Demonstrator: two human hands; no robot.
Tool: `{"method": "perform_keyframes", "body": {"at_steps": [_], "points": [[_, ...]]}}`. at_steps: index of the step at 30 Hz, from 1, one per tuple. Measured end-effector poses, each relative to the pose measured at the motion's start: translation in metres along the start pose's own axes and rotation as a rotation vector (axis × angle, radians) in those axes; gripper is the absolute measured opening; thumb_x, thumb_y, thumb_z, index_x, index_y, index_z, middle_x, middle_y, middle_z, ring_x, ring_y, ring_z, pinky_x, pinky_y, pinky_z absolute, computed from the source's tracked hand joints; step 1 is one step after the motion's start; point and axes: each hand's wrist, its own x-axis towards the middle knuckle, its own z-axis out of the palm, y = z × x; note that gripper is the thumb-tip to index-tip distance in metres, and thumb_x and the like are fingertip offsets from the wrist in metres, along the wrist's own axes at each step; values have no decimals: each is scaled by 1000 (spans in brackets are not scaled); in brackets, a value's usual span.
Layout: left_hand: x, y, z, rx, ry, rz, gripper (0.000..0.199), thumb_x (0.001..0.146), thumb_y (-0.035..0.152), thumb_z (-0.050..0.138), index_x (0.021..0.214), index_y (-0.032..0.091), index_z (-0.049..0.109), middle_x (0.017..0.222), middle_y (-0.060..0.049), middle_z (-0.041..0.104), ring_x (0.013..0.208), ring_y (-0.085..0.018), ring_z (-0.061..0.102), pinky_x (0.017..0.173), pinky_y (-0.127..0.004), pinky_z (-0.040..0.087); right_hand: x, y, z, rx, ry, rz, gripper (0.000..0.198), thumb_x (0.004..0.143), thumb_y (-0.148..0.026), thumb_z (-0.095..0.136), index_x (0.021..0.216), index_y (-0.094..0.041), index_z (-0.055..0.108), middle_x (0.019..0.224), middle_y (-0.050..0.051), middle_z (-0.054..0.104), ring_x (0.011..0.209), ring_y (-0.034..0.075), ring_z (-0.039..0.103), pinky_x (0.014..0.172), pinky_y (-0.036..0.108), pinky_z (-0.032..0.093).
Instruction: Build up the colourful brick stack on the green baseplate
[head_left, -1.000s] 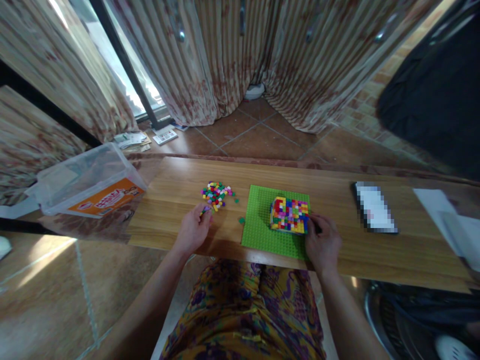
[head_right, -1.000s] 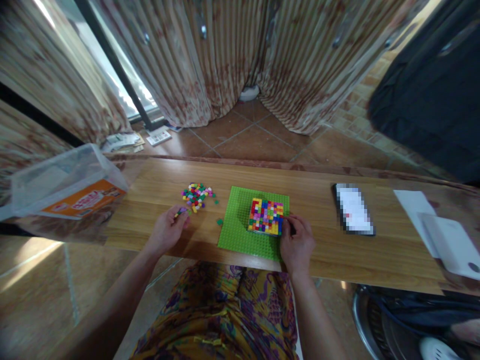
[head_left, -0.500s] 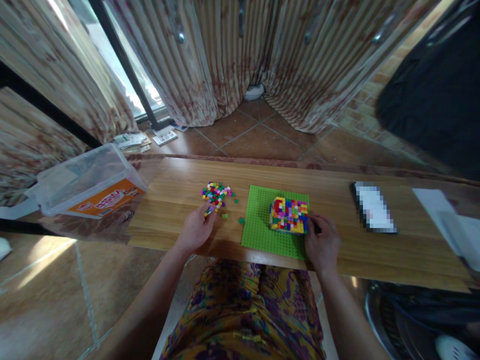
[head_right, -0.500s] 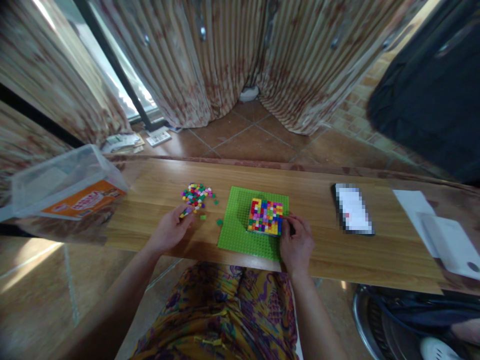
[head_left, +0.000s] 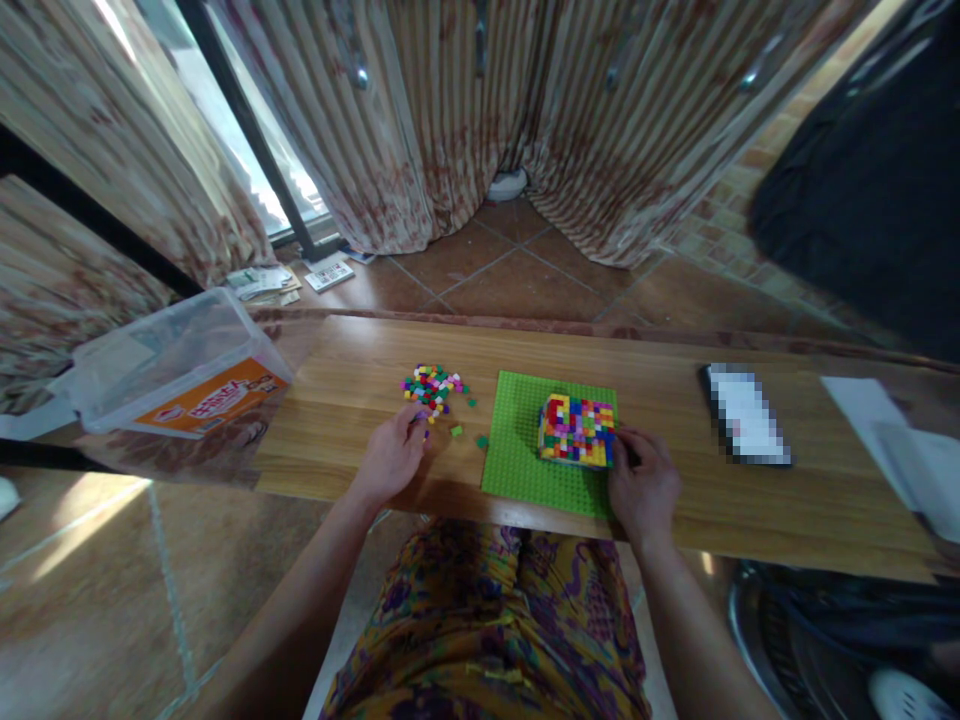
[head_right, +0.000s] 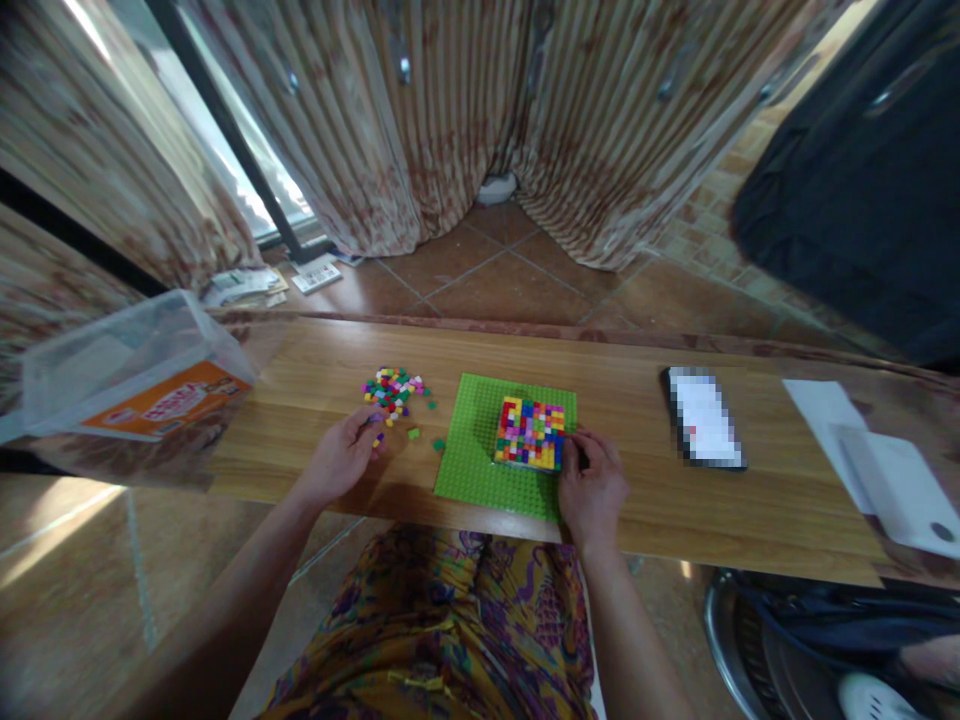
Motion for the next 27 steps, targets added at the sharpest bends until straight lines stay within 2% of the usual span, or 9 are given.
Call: {"method": "perform_keyframes", "body": {"at_steps": [5, 11, 15, 20, 27], "points": [[2, 2, 0, -31, -19, -44, 38, 95, 28, 44, 123, 19, 68, 75, -2, 69, 61, -19, 64, 65, -30, 51, 0, -1, 0, -13, 1, -1, 34, 93, -44, 54, 89, -17, 76, 100, 14, 74, 94, 25, 65, 89, 42, 51], [0, -8, 0, -28, 2, 22, 42, 94, 30, 48, 130, 16, 64, 83, -5, 73, 64, -19, 65, 67, -31, 53, -1, -1, -1, -2, 1, -10, 33, 93, -43, 54, 89, -17, 76, 99, 14, 73, 95, 25, 65, 89, 42, 51], [-3, -12, -2, -83, -9, 54, 40, 93, 31, 47, 124, 15, 65, 91, -8, 76, 67, -19, 68, 70, -32, 56, 0, -1, -1, 5, 0, -9, 34, 92, -43, 54, 88, -17, 76, 98, 14, 73, 94, 26, 65, 88, 42, 51], [-6, -10, -7, -102, -38, 78, 31, 91, 32, 48, 108, 16, 69, 92, -8, 76, 68, -18, 69, 71, -32, 57, 0, -1, 0, 1, 1, -2, 34, 92, -43, 55, 88, -17, 76, 98, 14, 73, 94, 26, 66, 89, 42, 51], [-8, -12, -8, -144, 8, 67, 29, 90, 37, 48, 100, 18, 68, 76, -3, 68, 64, -17, 66, 64, -29, 53, 0, 0, 0, -5, 3, -1, 34, 92, -43, 54, 90, -17, 76, 100, 14, 73, 95, 26, 66, 90, 43, 51]]}}
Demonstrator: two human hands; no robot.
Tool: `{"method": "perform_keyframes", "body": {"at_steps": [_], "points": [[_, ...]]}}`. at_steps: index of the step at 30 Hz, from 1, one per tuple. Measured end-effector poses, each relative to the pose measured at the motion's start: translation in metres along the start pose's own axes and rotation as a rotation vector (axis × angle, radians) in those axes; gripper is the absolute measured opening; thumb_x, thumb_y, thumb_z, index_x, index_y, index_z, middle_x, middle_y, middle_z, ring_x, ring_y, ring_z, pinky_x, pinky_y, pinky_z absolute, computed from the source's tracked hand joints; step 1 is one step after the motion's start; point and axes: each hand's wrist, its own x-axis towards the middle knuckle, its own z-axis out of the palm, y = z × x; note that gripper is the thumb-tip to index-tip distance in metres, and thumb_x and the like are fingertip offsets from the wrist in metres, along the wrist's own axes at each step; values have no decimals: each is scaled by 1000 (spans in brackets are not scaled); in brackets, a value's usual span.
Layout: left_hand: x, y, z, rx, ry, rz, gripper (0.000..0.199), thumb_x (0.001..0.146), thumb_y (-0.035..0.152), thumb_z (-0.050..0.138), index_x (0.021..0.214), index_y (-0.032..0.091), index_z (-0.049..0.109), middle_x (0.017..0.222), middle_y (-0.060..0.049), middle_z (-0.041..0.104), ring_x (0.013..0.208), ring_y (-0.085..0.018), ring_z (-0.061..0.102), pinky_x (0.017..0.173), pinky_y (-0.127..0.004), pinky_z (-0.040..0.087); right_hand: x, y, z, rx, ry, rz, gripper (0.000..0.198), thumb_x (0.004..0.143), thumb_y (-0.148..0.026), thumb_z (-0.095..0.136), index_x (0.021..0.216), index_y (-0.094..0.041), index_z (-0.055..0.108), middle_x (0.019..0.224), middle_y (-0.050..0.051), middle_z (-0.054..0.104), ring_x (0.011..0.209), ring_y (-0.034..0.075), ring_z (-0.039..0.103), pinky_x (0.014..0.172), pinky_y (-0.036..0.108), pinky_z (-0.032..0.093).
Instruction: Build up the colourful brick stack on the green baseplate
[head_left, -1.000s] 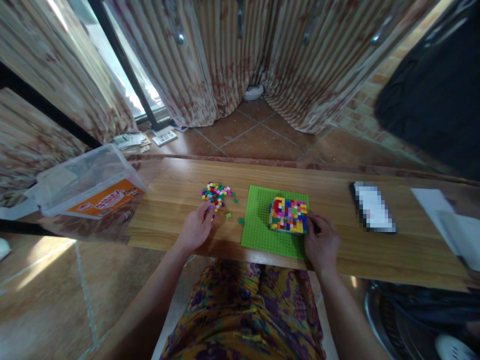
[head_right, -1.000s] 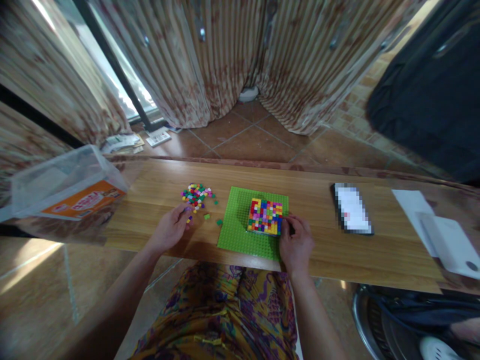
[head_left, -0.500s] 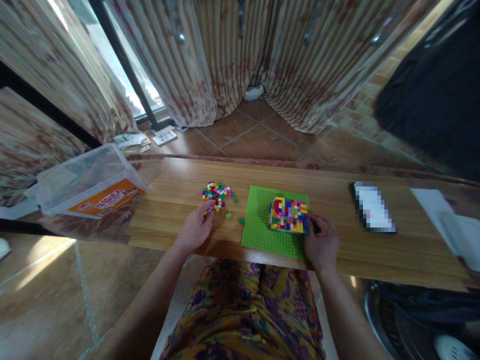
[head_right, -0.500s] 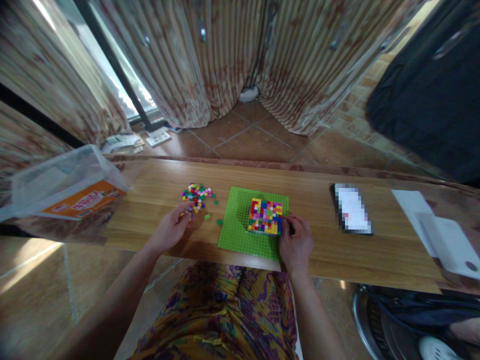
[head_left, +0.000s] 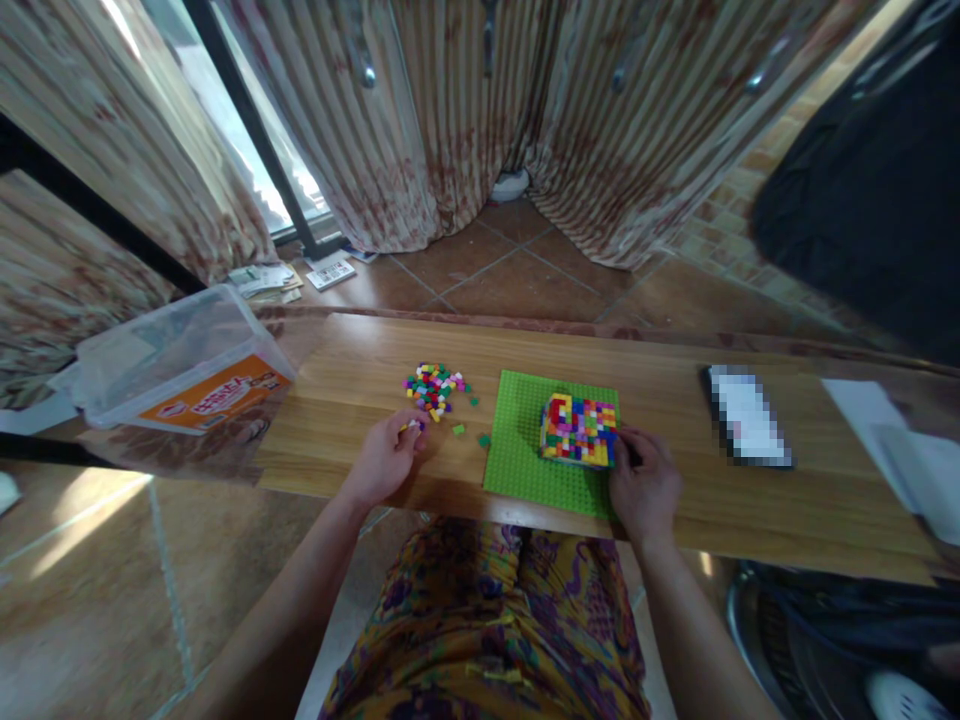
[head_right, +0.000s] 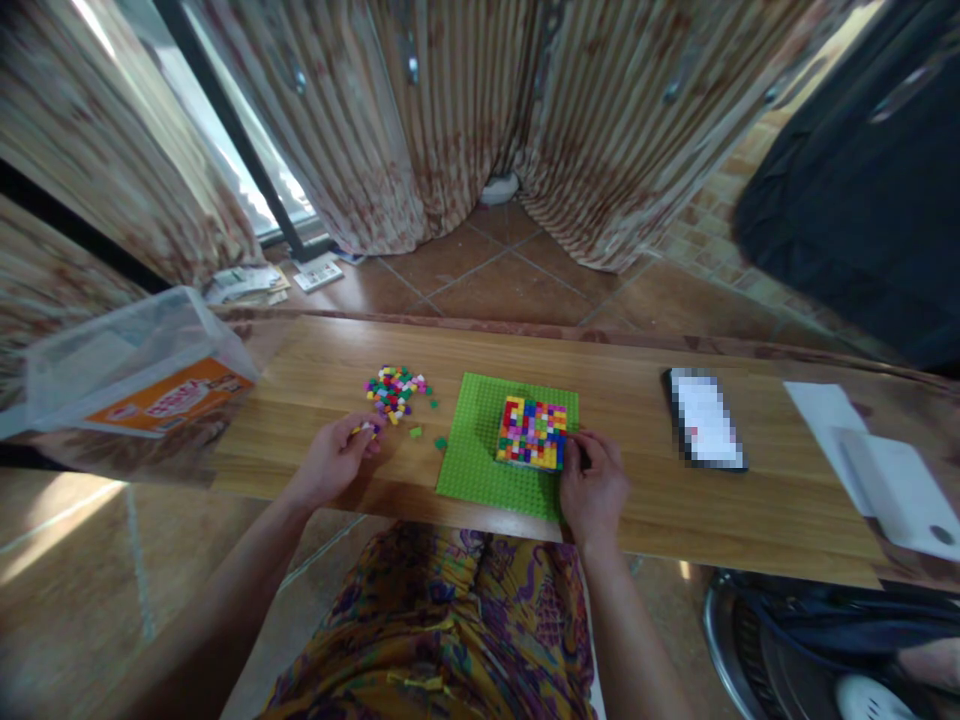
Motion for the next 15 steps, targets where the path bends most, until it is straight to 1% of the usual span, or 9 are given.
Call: {"method": "perform_keyframes", "body": {"at_steps": [7, 9, 13, 15], "points": [[1, 0, 5, -104, 32, -41, 27, 87, 42, 56, 96, 19, 69, 74, -2, 68, 64, -17, 66, 62, -28, 53, 0, -1, 0, 8, 3, 13, 34, 92, -44, 55, 89, -18, 76, 99, 13, 73, 95, 26, 65, 90, 43, 51], [1, -2, 6, -152, 41, -59, 32, 86, 45, 59, 100, 18, 70, 79, -4, 70, 66, -17, 67, 63, -29, 55, 0, -1, 0, 6, 4, 12, 33, 92, -44, 55, 88, -18, 76, 99, 13, 73, 95, 26, 65, 90, 43, 51], [0, -3, 8, -233, 29, -54, 45, 85, 49, 63, 114, 16, 68, 96, -9, 75, 75, -20, 72, 70, -33, 60, 0, -1, 0, 3, 3, 5, 33, 92, -43, 55, 88, -17, 75, 100, 14, 73, 94, 25, 65, 90, 43, 51], [-1, -2, 10, -239, 10, -49, 47, 86, 52, 62, 117, 16, 67, 99, -11, 76, 79, -22, 74, 71, -34, 61, 0, -1, 0, 3, -2, 3, 33, 92, -43, 55, 89, -17, 75, 99, 14, 73, 95, 25, 65, 90, 42, 51]]}}
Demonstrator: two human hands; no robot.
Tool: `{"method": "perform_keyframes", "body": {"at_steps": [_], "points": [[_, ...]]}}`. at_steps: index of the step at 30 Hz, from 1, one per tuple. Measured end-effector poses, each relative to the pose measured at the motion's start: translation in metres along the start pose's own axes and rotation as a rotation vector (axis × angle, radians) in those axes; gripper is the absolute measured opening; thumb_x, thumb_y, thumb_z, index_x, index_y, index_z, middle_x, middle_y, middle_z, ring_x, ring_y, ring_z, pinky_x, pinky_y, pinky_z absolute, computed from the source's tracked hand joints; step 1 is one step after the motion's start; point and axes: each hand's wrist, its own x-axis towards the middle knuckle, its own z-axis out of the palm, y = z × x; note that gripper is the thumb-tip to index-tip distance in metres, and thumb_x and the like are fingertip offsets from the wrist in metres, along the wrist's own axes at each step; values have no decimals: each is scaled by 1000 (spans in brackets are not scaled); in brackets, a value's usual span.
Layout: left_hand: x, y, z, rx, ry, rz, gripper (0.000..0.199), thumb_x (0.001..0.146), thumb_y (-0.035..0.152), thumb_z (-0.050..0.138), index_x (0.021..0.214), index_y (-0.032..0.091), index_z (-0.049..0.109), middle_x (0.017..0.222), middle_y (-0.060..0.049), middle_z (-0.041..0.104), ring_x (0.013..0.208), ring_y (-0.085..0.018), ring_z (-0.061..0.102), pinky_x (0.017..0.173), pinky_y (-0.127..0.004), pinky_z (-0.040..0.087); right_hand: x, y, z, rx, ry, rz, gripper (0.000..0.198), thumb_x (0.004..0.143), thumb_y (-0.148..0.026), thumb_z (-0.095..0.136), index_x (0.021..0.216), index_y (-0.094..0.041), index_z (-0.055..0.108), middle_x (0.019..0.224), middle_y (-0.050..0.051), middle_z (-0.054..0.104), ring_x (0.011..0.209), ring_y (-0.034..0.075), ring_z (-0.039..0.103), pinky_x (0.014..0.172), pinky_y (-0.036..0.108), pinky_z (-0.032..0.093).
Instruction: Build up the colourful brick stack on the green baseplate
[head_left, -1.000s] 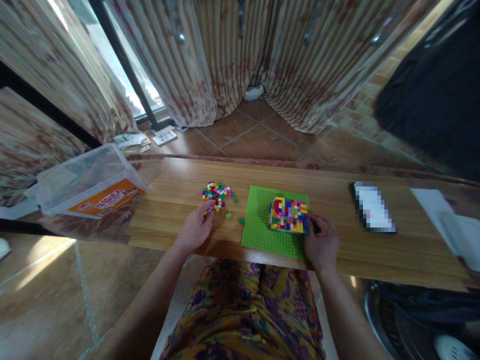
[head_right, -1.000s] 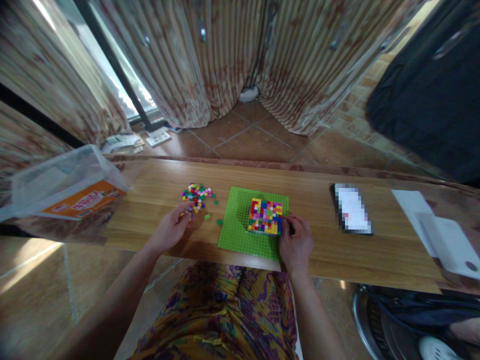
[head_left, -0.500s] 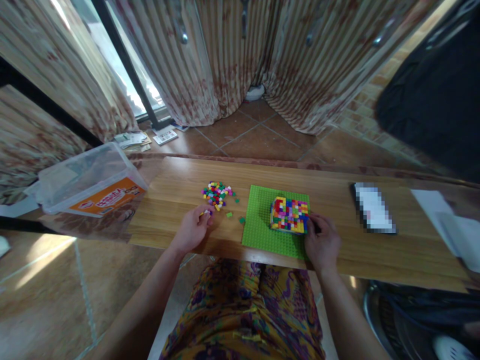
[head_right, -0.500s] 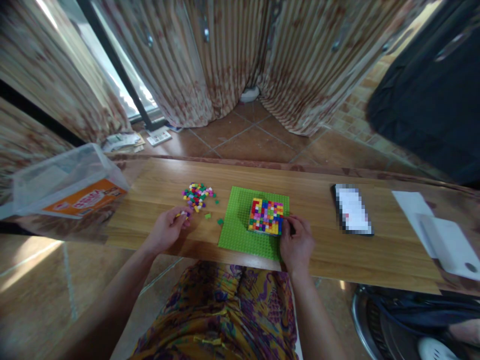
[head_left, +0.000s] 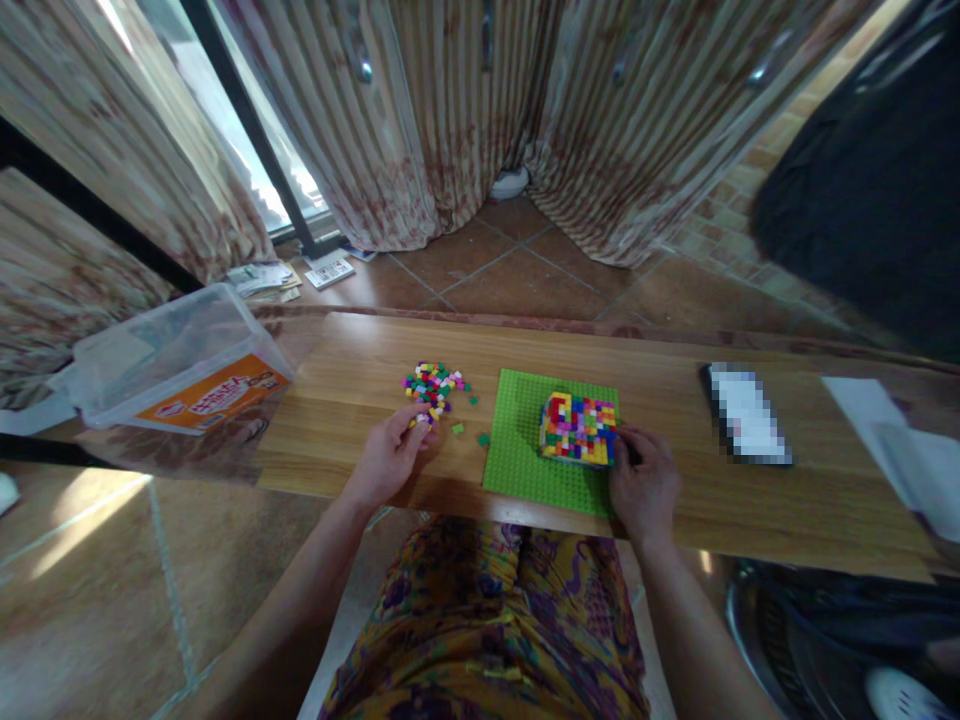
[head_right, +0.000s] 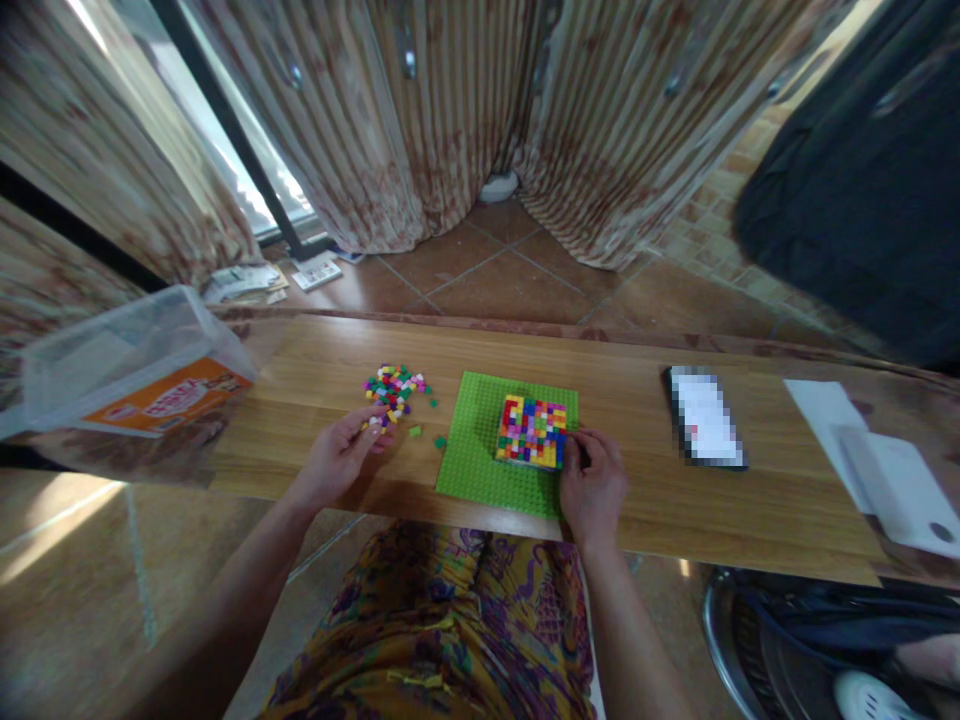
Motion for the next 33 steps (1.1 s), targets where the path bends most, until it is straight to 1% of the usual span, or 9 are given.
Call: {"method": "perform_keyframes", "body": {"at_steps": [4, 9, 11, 14, 17, 20, 25, 33], "points": [[-1, 2, 3, 9, -9, 8, 45, 86, 55, 62, 111, 17, 67, 97, -11, 77, 81, -23, 74, 71, -34, 61, 0, 0, 0, 3, 0, -3, 34, 92, -43, 54, 89, -17, 75, 99, 14, 73, 95, 25, 65, 89, 42, 51], [-1, 8, 2, 27, -10, 1, 37, 88, 55, 60, 96, 20, 64, 86, -8, 74, 74, -21, 71, 69, -33, 60, 0, 0, 1, 3, 3, 3, 35, 92, -44, 54, 89, -17, 76, 99, 14, 73, 95, 26, 65, 89, 43, 51], [-2, 10, 1, 44, -4, -3, 36, 88, 55, 59, 94, 20, 63, 83, -6, 72, 71, -20, 70, 66, -32, 58, 0, 0, 1, 3, 4, 1, 35, 92, -45, 54, 89, -18, 76, 100, 14, 73, 95, 26, 65, 89, 43, 51], [-3, 10, 1, 44, 33, -3, 36, 87, 55, 59, 95, 21, 64, 79, -4, 69, 68, -19, 68, 64, -30, 56, 0, 0, 0, 13, 2, 0, 35, 92, -45, 54, 89, -18, 76, 100, 14, 73, 95, 26, 65, 90, 43, 51], [-2, 8, 1, 28, 70, -15, 36, 86, 54, 60, 97, 20, 66, 76, -3, 68, 67, -18, 67, 65, -30, 56, 0, 0, 0, 20, 1, 2, 34, 92, -44, 54, 89, -18, 75, 99, 13, 73, 95, 26, 65, 91, 44, 51], [-1, 7, 2, 8, 83, -33, 36, 84, 53, 62, 95, 20, 67, 74, -2, 68, 66, -18, 66, 64, -30, 56, 0, 0, 1, 16, 11, -1, 33, 91, -44, 55, 88, -18, 75, 99, 13, 73, 95, 26, 65, 92, 45, 51], [-1, 7, 4, -14, 84, -17, 37, 83, 56, 64, 92, 20, 66, 71, 0, 65, 61, -16, 64, 61, -28, 55, 0, 0, 0, 1, 4, -6, 35, 93, -45, 54, 89, -18, 76, 100, 14, 73, 96, 26, 65, 90, 43, 51], [4, 10, 4, -10, 42, -98, 44, 81, 63, 63, 90, 20, 62, 69, 0, 65, 57, -16, 66, 59, -28, 54, 0, 0, 0, -8, 1, -12, 37, 93, -46, 53, 89, -18, 76, 100, 14, 73, 95, 25, 65, 89, 42, 52]]}}
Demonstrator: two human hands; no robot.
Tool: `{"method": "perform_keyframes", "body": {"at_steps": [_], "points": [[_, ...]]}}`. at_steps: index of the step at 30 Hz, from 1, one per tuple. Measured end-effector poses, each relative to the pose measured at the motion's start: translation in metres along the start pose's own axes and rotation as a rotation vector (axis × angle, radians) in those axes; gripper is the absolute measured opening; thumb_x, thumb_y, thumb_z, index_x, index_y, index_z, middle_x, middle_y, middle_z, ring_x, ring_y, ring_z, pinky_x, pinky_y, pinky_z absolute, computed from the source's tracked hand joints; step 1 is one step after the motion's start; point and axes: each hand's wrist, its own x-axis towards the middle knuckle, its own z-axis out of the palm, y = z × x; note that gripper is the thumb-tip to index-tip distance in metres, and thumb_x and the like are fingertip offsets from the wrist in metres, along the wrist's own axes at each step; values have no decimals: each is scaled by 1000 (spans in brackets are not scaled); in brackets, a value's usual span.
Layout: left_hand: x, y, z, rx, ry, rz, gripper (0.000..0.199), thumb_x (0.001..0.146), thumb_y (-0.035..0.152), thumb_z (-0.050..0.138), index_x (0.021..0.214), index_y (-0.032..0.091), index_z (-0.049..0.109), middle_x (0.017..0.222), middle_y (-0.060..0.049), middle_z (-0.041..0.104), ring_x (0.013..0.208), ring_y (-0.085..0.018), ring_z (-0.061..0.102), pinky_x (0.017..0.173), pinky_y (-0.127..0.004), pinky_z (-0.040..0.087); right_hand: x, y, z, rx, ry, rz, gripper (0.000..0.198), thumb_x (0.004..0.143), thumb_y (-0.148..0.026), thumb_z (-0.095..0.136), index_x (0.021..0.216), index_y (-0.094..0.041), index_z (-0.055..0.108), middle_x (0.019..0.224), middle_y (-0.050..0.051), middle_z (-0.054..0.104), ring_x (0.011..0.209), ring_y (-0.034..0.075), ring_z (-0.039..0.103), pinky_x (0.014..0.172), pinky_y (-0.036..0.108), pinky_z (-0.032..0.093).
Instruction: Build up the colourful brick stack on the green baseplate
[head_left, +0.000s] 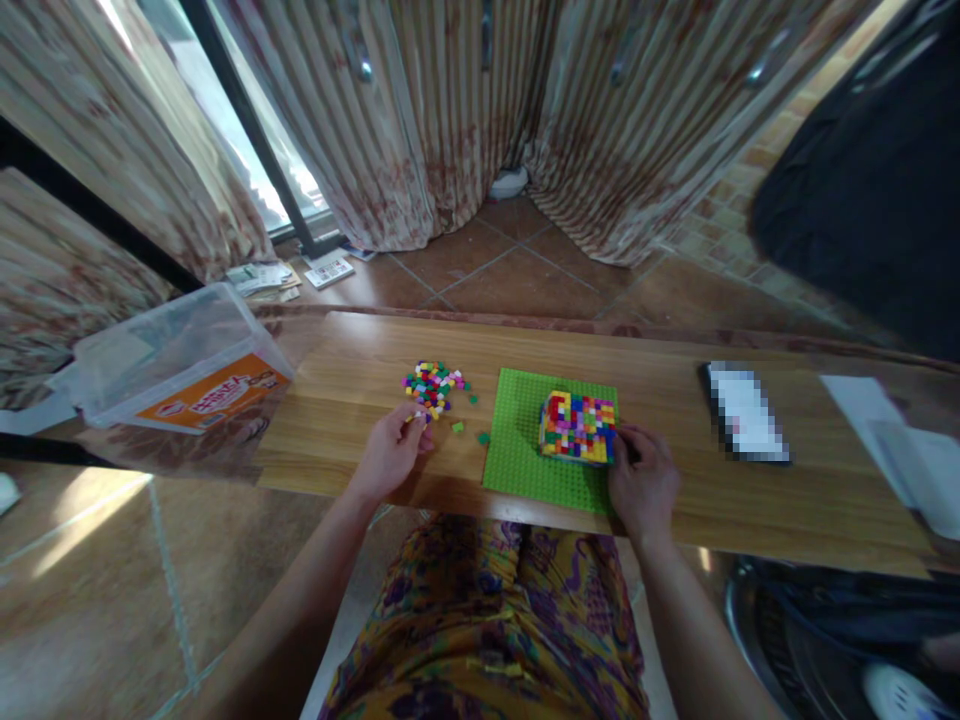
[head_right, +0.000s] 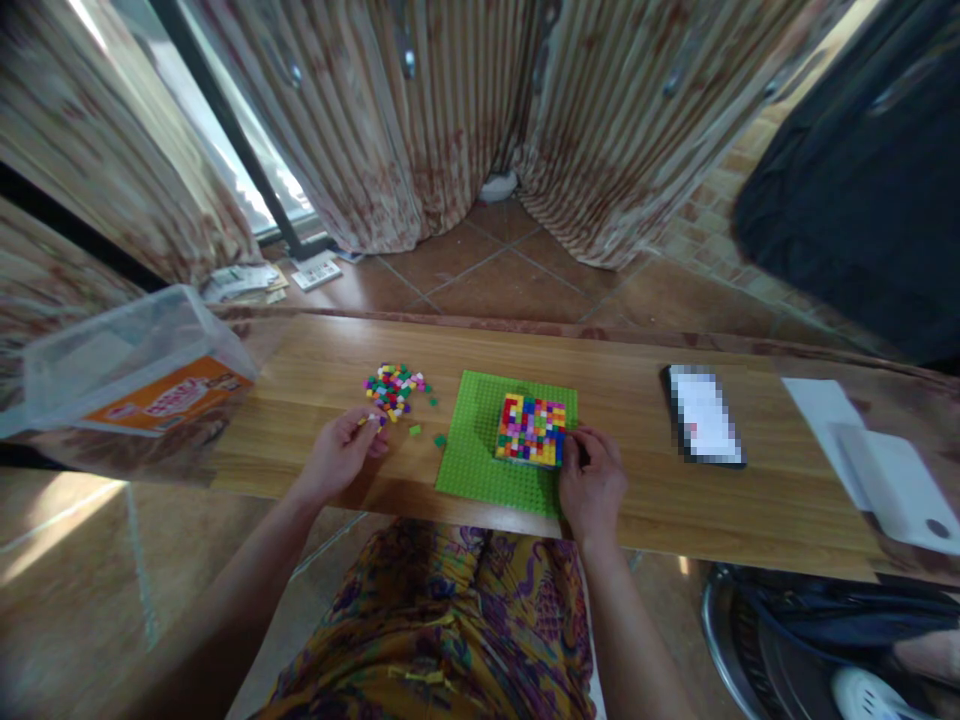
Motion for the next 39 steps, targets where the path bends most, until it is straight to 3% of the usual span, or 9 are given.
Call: {"method": "perform_keyframes", "body": {"at_steps": [10, 19, 27, 34, 39], "points": [[12, 1, 3, 71, -46, -36, 37, 84, 49, 59, 99, 18, 69, 64, 2, 63, 53, -14, 62, 53, -25, 48, 0, -1, 0, 6, -5, 13, 34, 92, -43, 54, 88, -17, 75, 99, 13, 73, 95, 26, 65, 89, 42, 51], [7, 6, 0, 60, -59, -12, 42, 86, 44, 56, 116, 17, 68, 64, 3, 62, 53, -14, 60, 53, -25, 48, 0, -2, -1, 13, -10, 12, 34, 93, -43, 54, 87, -17, 75, 99, 14, 73, 95, 26, 65, 91, 43, 50], [2, 4, 4, -20, -15, 28, 39, 83, 54, 63, 101, 20, 59, 63, 5, 59, 53, -12, 57, 51, -22, 46, 0, 0, 1, 15, -8, 21, 33, 91, -44, 54, 88, -18, 75, 100, 13, 73, 96, 25, 65, 90, 42, 51], [-9, 13, 16, 15, -178, 128, 28, 88, 47, 64, 94, 20, 61, 64, 6, 56, 52, -10, 54, 51, -20, 45, 0, -1, 1, 19, -7, 29, 34, 92, -44, 54, 88, -17, 75, 100, 13, 73, 96, 25, 65, 92, 43, 50], [-12, 21, 31, 78, -233, 207, 27, 95, 43, 55, 104, 20, 66, 71, 3, 62, 60, -12, 62, 58, -22, 51, 0, -2, 0, 14, -9, 21, 36, 92, -45, 54, 88, -17, 75, 99, 14, 73, 95, 25, 65, 90, 43, 51]]}}
